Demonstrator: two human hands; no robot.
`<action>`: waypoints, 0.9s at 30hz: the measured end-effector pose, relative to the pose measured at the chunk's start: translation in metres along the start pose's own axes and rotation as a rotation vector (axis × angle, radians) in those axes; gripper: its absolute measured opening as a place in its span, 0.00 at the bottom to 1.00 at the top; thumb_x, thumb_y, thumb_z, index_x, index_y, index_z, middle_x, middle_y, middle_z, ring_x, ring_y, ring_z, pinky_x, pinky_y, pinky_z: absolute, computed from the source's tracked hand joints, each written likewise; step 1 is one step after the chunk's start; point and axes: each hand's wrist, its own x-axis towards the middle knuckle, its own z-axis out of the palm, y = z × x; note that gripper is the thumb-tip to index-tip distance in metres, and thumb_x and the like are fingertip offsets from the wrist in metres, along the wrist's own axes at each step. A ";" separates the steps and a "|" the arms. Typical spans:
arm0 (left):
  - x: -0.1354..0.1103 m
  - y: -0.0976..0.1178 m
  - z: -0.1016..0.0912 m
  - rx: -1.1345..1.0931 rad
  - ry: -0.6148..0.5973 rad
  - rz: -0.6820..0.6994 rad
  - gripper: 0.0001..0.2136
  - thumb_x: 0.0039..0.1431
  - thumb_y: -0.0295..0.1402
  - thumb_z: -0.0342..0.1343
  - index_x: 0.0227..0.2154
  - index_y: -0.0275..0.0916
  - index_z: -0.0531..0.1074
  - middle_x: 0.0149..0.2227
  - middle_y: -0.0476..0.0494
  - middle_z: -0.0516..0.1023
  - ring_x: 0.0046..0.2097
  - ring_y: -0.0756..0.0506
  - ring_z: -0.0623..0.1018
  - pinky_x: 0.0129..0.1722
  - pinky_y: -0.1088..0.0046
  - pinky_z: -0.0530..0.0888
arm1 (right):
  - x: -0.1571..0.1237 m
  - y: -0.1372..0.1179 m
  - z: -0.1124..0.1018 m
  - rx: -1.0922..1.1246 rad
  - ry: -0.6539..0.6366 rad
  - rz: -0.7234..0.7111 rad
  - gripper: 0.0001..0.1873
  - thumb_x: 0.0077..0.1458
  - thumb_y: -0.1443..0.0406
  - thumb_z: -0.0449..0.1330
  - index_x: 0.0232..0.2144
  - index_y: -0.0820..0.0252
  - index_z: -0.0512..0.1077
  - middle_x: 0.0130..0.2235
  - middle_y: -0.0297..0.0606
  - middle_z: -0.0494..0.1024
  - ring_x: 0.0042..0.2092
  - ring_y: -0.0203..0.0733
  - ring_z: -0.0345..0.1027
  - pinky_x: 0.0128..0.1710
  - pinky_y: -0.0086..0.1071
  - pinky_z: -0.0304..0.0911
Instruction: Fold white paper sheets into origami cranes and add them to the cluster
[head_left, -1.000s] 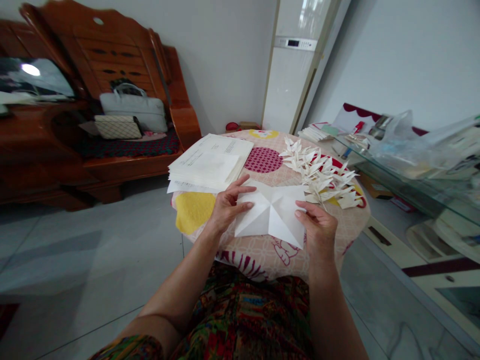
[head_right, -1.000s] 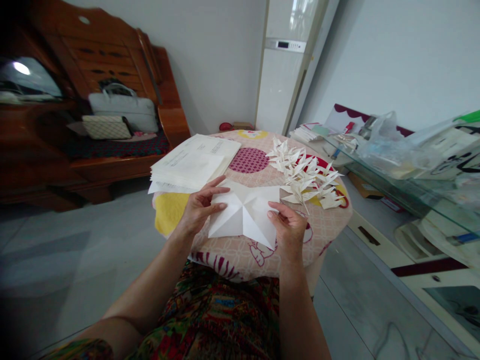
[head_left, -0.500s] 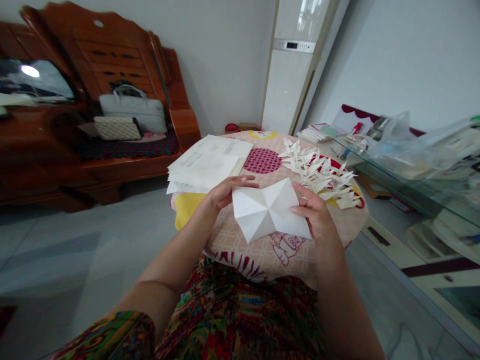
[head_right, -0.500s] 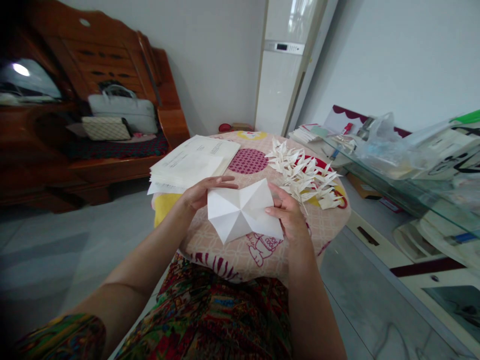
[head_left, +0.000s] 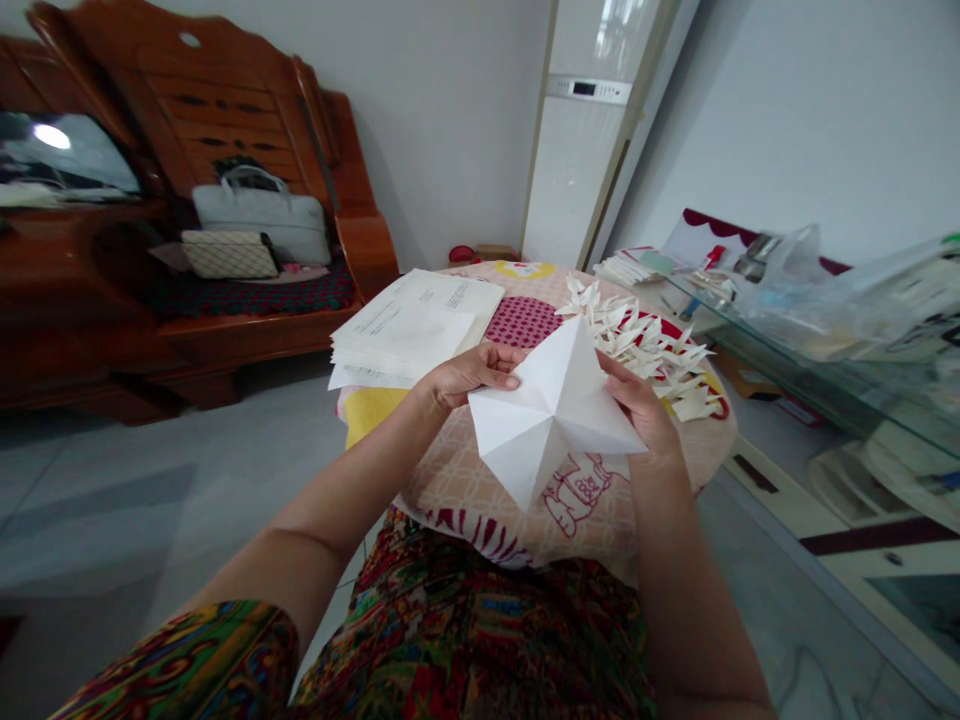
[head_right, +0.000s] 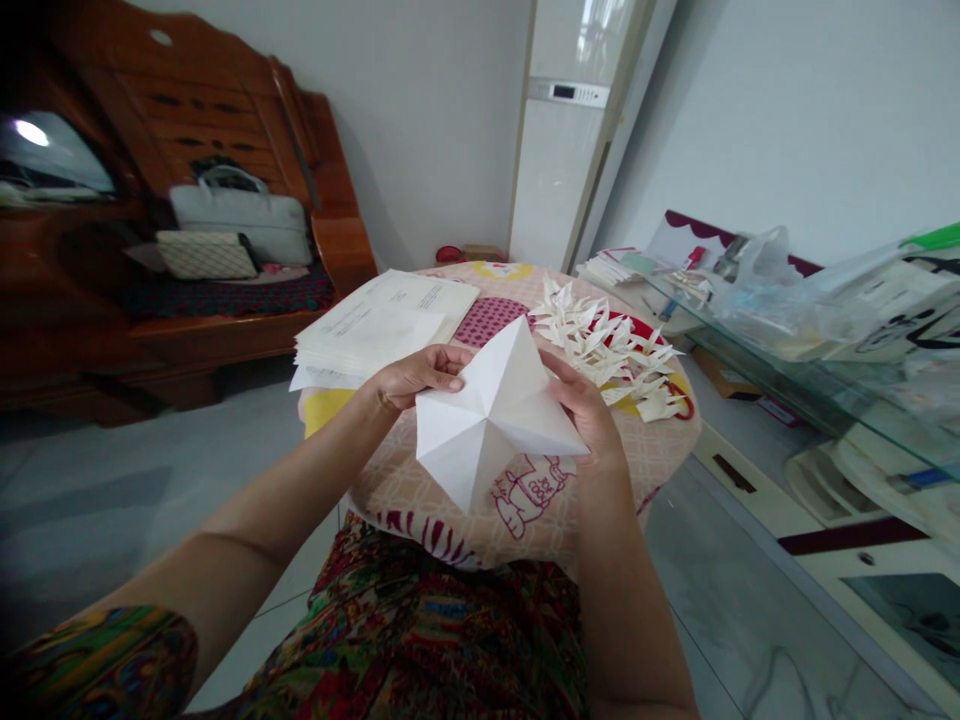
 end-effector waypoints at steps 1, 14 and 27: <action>-0.002 -0.003 0.001 -0.027 0.035 0.029 0.20 0.34 0.29 0.75 0.36 0.33 0.80 0.32 0.40 0.84 0.27 0.48 0.80 0.27 0.75 0.76 | -0.002 0.007 0.001 0.037 0.054 -0.040 0.32 0.45 0.44 0.66 0.50 0.52 0.76 0.41 0.38 0.84 0.42 0.51 0.78 0.38 0.41 0.71; -0.025 -0.038 0.007 -0.194 0.291 0.132 0.18 0.34 0.28 0.76 0.31 0.33 0.77 0.28 0.46 0.82 0.26 0.50 0.80 0.26 0.78 0.76 | -0.034 0.057 0.014 0.135 0.190 -0.021 0.15 0.38 0.56 0.74 0.31 0.54 0.79 0.31 0.36 0.84 0.37 0.50 0.78 0.39 0.44 0.72; -0.030 -0.038 0.003 -0.085 0.275 0.096 0.16 0.37 0.32 0.76 0.29 0.32 0.78 0.28 0.43 0.82 0.26 0.48 0.79 0.27 0.74 0.76 | -0.038 0.053 0.012 0.113 0.255 0.040 0.17 0.33 0.59 0.75 0.30 0.56 0.81 0.30 0.36 0.84 0.30 0.48 0.77 0.34 0.42 0.72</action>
